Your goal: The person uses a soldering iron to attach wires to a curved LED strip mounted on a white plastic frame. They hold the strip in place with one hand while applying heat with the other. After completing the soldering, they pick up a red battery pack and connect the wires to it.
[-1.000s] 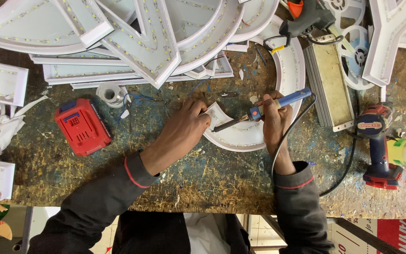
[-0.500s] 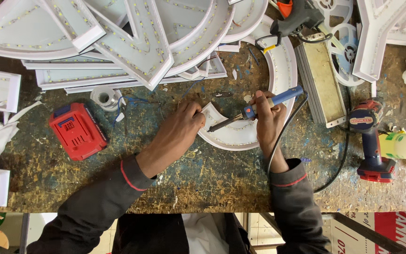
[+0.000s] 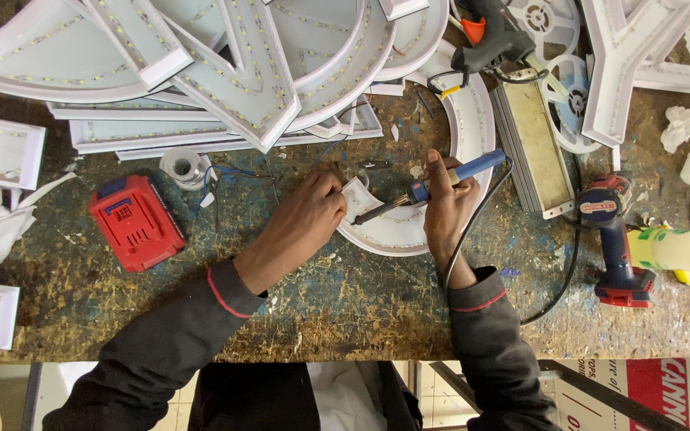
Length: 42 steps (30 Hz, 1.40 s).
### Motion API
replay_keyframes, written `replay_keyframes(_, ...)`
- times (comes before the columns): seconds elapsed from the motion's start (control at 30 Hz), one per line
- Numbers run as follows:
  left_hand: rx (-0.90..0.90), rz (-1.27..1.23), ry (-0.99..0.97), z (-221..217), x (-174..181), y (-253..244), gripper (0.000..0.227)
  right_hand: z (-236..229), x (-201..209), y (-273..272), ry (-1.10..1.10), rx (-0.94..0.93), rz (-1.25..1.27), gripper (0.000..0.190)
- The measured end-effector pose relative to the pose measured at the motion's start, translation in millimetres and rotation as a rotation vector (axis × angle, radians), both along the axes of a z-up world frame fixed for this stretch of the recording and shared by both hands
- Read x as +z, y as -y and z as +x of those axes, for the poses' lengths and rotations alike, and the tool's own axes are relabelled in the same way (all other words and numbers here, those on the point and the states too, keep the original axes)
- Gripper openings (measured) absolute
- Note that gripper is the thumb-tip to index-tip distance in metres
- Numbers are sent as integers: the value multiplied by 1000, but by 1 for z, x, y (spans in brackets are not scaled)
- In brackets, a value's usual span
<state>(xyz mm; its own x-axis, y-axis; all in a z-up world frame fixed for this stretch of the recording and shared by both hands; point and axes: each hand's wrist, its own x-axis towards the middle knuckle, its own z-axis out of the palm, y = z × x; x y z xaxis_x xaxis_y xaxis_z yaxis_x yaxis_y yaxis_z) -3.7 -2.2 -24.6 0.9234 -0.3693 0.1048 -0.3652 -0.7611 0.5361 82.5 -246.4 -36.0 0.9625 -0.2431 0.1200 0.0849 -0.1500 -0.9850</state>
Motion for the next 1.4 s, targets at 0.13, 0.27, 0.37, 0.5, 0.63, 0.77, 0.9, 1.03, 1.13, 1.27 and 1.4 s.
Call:
replay_keyframes(0.13, 1, -16, -1, 0, -9, 1, 23, 4, 6, -8, 12, 25, -59, 43)
replay_keyframes(0.27, -5, 4, 10, -2, -4, -2, 22, 11, 0, -15, 4, 4, -13, 41)
replay_keyframes(0.37, -18, 39, 31, 0, -8, -1, 22, 10, 4, -16, 2, -10, -10, 41)
replay_keyframes(0.5, -23, 100, -7, 2, -13, -3, 28, 15, -12, -12, -10, -14, -5, 37)
replay_keyframes(0.63, -34, 110, -23, 2, -14, -3, 29, 21, -24, -5, -18, -32, 27, 37)
replay_keyframes(0.77, -6, 51, 4, 0, -6, -3, 24, 29, -34, 2, -9, -30, 27, 37)
replay_keyframes(0.9, -5, 50, 11, 0, 2, -4, 25, 31, -38, 5, -7, -14, -3, 36)
replay_keyframes(1.03, -10, 45, 19, 2, -6, -4, 24, 26, -32, 2, 23, -30, 38, 34)
replay_keyframes(1.13, -15, -3, 22, 0, -2, -3, 23, 30, -35, 4, 20, -17, 15, 35)
replay_keyframes(1.27, -20, 6, 4, 2, -5, -5, 26, 30, -37, 3, 18, -7, 43, 37)
replay_keyframes(1.4, -13, 27, -6, 2, -2, -4, 26, 30, -36, 3, 40, 13, 61, 38)
